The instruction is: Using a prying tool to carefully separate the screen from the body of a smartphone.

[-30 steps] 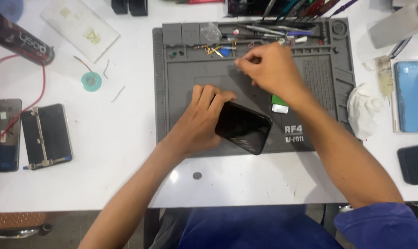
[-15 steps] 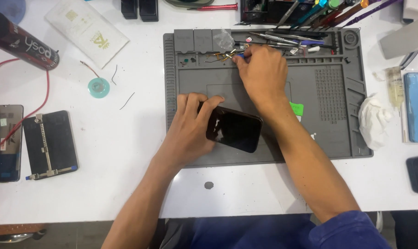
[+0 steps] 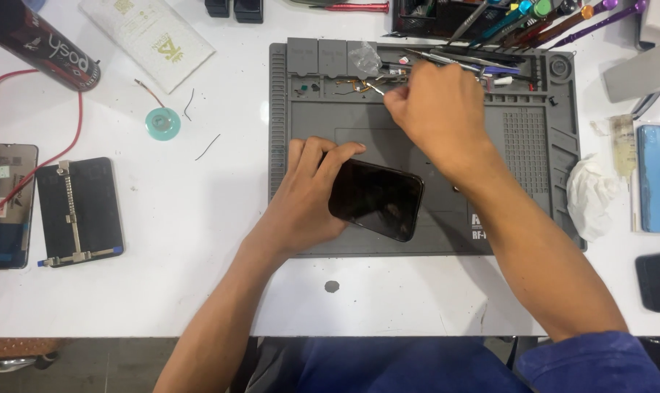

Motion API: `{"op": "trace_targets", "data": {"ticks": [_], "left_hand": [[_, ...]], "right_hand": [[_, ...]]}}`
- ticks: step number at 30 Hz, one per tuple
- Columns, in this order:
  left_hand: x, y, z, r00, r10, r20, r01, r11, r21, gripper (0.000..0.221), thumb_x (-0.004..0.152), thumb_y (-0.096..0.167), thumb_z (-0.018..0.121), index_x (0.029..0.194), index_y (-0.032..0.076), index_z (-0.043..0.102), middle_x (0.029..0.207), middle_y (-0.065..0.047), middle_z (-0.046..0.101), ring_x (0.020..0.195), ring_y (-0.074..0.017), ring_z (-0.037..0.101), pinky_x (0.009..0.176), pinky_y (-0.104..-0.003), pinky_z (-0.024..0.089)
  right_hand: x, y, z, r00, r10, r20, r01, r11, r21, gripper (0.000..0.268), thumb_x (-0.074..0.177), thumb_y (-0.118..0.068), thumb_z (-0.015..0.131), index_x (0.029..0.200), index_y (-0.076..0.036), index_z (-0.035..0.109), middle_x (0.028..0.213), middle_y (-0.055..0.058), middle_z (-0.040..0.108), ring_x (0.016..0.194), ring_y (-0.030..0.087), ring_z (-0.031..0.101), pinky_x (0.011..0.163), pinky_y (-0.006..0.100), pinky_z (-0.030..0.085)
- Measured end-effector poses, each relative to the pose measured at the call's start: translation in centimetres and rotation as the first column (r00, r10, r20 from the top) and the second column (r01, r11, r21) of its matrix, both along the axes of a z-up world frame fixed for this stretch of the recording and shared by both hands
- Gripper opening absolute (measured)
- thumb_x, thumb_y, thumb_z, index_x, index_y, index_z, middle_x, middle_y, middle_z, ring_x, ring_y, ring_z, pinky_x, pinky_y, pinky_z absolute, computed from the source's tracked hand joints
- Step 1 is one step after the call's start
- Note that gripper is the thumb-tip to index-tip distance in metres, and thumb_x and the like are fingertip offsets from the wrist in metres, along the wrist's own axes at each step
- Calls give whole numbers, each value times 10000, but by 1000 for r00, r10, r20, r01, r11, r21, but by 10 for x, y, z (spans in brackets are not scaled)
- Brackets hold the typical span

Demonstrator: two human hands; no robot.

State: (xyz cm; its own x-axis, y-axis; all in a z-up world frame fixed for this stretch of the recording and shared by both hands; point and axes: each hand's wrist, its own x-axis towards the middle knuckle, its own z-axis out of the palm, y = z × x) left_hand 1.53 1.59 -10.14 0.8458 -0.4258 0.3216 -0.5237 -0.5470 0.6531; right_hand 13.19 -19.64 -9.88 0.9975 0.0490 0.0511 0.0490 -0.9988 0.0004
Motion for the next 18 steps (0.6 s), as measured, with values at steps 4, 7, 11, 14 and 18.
{"op": "trace_targets", "data": {"ticks": [4,7,11,14,18], "left_hand": [[1,0,-2,998,-39,-39,37,998,-45,635,787,78,714,1365,152,460,1117,-90,458,1034,-299,397,944,-389,436],[0,-4,-5,990,-34,-135,18,992,-123,886,569,-68,834,1383,127,541,1016,-61,460,1020,-289,377,975,-480,466],[-1,-9,-10,1000,4,4,-4,997,-81,855,558,-73,839,1345,123,569,990,-58,463,1001,-290,390,952,-460,500],[-1,-11,-13,995,25,93,-25,1000,-10,876,532,-88,835,1341,119,572,996,-69,464,988,-302,392,942,-450,511],[-2,-11,-14,989,50,140,-52,999,11,898,510,-107,818,1345,112,572,990,-81,463,971,-307,393,935,-462,517]], "right_hand": [[-39,-1,63,954,-89,-288,213,876,433,197,852,-198,611,680,-106,645,514,26,675,601,68,657,851,279,547],[-55,-22,52,927,-2,-374,244,762,600,149,769,-194,694,746,-49,717,523,143,667,425,223,639,546,315,537],[-76,-45,16,945,91,-314,239,464,853,152,787,-6,752,827,86,639,539,221,630,432,221,627,446,323,540],[-96,-56,-3,977,113,-184,138,327,935,168,817,31,770,868,100,625,572,212,627,489,214,640,461,327,558],[-127,-56,-28,921,51,387,-268,802,533,141,880,44,832,910,-33,717,877,112,770,699,241,726,584,320,606]]}}
